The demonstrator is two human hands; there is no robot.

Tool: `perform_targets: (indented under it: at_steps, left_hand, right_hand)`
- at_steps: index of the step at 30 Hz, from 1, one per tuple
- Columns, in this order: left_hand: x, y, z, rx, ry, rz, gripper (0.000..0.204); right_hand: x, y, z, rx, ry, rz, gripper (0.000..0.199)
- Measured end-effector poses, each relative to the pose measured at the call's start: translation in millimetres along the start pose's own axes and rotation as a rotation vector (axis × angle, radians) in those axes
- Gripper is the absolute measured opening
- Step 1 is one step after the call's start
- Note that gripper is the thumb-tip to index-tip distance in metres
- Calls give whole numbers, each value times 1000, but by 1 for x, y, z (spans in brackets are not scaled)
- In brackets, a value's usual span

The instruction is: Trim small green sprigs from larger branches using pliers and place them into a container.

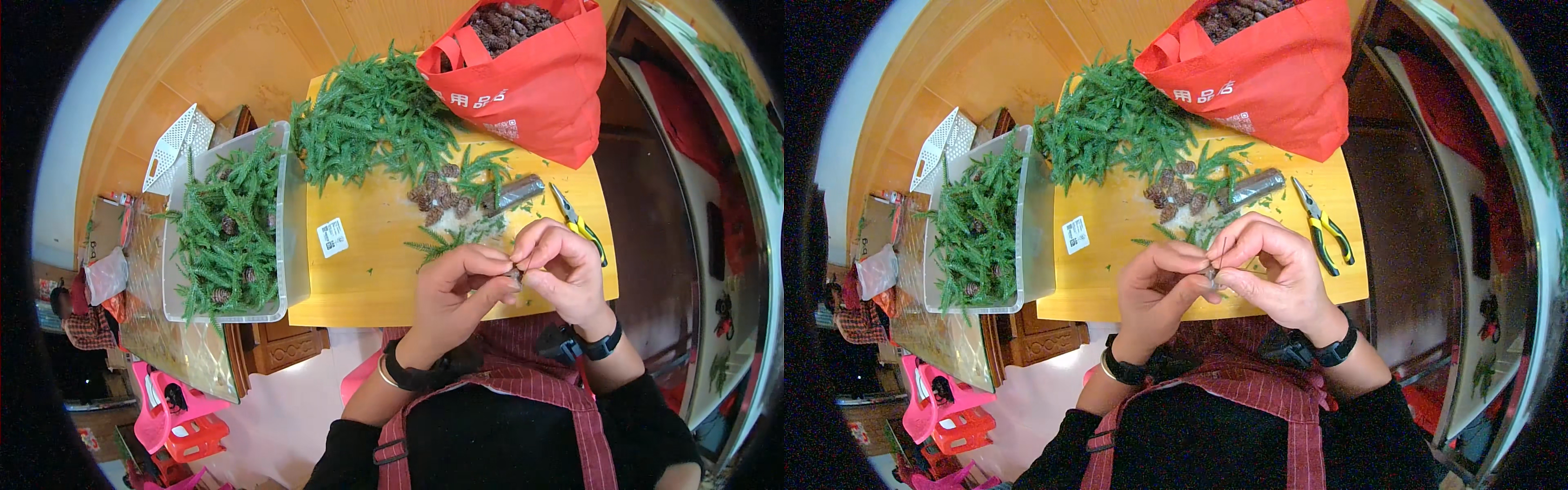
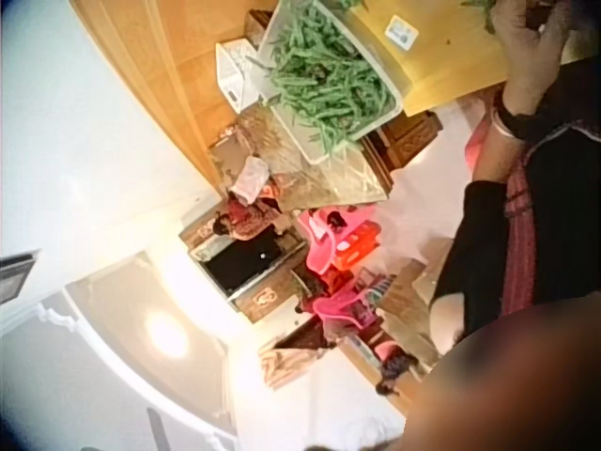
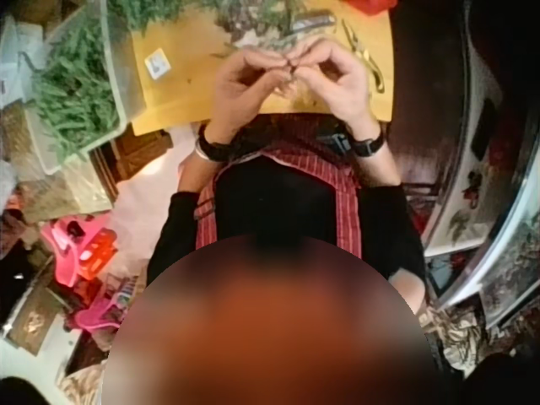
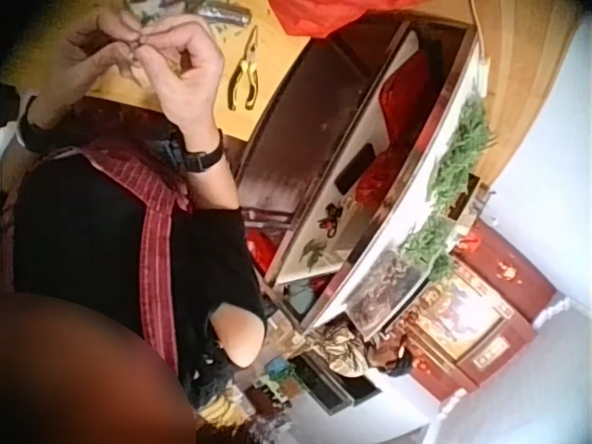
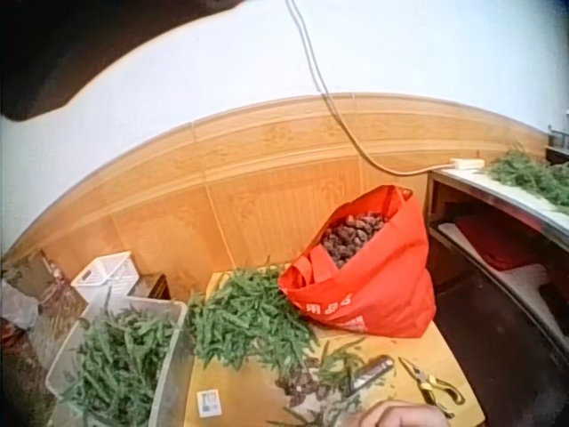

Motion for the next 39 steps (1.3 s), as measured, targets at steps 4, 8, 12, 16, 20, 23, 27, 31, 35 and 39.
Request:
perform_targets:
  at_steps: [4,8,12,16,20,23,27,31,35,39]
  left_hand:
    - [-1,-23,-7,561,43,-315,22]
    - [-3,-22,-9,684,6,-342,24]
    - [3,5,2,160,-55,-19,21]
    - [2,7,2,-81,23,-4,18]
    - [-2,13,12,-124,-67,139,16]
    - [-2,14,11,-129,-62,155,19]
    - [-1,12,7,-146,-31,143,19]
    - [1,10,9,-172,-10,98,17]
    - [4,12,5,-238,-12,98,16]
    - [5,14,2,-264,15,74,17]
  right_hand:
    - [-1,-3,-1,24,-39,-75,11]
    - [-2,-4,-1,-53,-49,-40,9]
    - [-4,-6,1,-156,-80,-59,8]
    - [-2,2,10,-114,50,-31,18]
    - [-16,-15,73,-987,-33,-381,50]
    - [-48,-53,113,-1289,-26,-630,56]
    - [-62,-62,121,-1368,-22,-654,67]
    - [-60,-61,122,-1313,-11,-671,69]
    - [-47,-38,109,-1263,-97,-466,48]
    - [-16,24,55,-909,-121,-98,17]
Point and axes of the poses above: each hand's wrist, its own x-axis towards the middle knuckle, its own z-axis out of the back of the hand, y = z × x, the point moved 7 cm from there along x, towards the middle knuckle, and after that the axes turned 6 degrees about y, right-handed, at the moved point
